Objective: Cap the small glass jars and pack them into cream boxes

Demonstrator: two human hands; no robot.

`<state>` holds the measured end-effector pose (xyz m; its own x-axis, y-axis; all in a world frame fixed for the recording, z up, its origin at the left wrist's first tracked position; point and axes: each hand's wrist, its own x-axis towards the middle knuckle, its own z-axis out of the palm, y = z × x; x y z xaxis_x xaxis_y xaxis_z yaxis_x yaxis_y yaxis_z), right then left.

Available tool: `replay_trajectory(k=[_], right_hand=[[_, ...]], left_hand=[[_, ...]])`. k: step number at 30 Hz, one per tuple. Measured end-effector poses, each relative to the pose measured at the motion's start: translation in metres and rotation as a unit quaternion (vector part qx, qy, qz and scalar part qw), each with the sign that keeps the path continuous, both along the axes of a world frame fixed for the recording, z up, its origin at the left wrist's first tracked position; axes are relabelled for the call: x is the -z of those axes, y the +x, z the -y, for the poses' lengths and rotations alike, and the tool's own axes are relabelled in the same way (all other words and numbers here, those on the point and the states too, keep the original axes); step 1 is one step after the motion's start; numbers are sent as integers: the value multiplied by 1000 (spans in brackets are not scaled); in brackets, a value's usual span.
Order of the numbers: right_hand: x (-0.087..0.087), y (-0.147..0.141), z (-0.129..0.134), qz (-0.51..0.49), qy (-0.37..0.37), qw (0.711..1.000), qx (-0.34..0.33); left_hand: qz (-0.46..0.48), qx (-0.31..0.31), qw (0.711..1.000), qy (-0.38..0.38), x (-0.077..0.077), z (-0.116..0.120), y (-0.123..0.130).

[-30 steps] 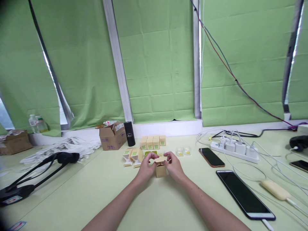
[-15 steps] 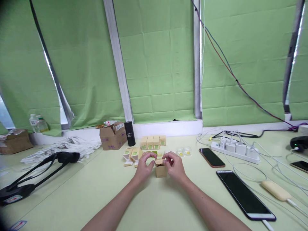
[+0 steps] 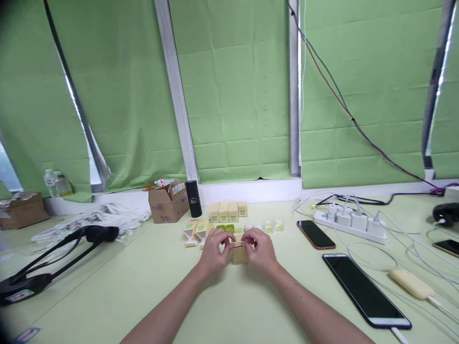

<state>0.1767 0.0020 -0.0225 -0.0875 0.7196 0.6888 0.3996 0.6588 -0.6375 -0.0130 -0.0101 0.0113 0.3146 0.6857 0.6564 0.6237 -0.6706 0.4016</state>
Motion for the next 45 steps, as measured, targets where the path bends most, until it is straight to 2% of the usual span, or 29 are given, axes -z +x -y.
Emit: replay_trajectory(k=[16,23,27,30,33,38,41,45], right_hand=[[-1,5,0,61,31,998,0],[1,9,0,120,61,991,-5],[1,9,0,128,44,991,-11],[-2,10,1,120,29,992,-17],[-3,13,2,106,4,994,-24],[-1,20,-2,112,-45,992,-31],[4,22,-10,125,-64,990,4],[11,23,-18,119,-102,982,110]], left_hand=[[-14,15,1000,5,1,0,-1],[-35,17,999,12,4,-4,-3],[-30,13,999,7,5,-4,-1],[-28,-5,1000,-2,5,-3,1],[-7,-49,999,-15,5,-5,2],[32,-98,992,-69,9,-10,1],[25,-113,990,-79,9,-11,1],[20,-132,988,-73,6,-10,1]])
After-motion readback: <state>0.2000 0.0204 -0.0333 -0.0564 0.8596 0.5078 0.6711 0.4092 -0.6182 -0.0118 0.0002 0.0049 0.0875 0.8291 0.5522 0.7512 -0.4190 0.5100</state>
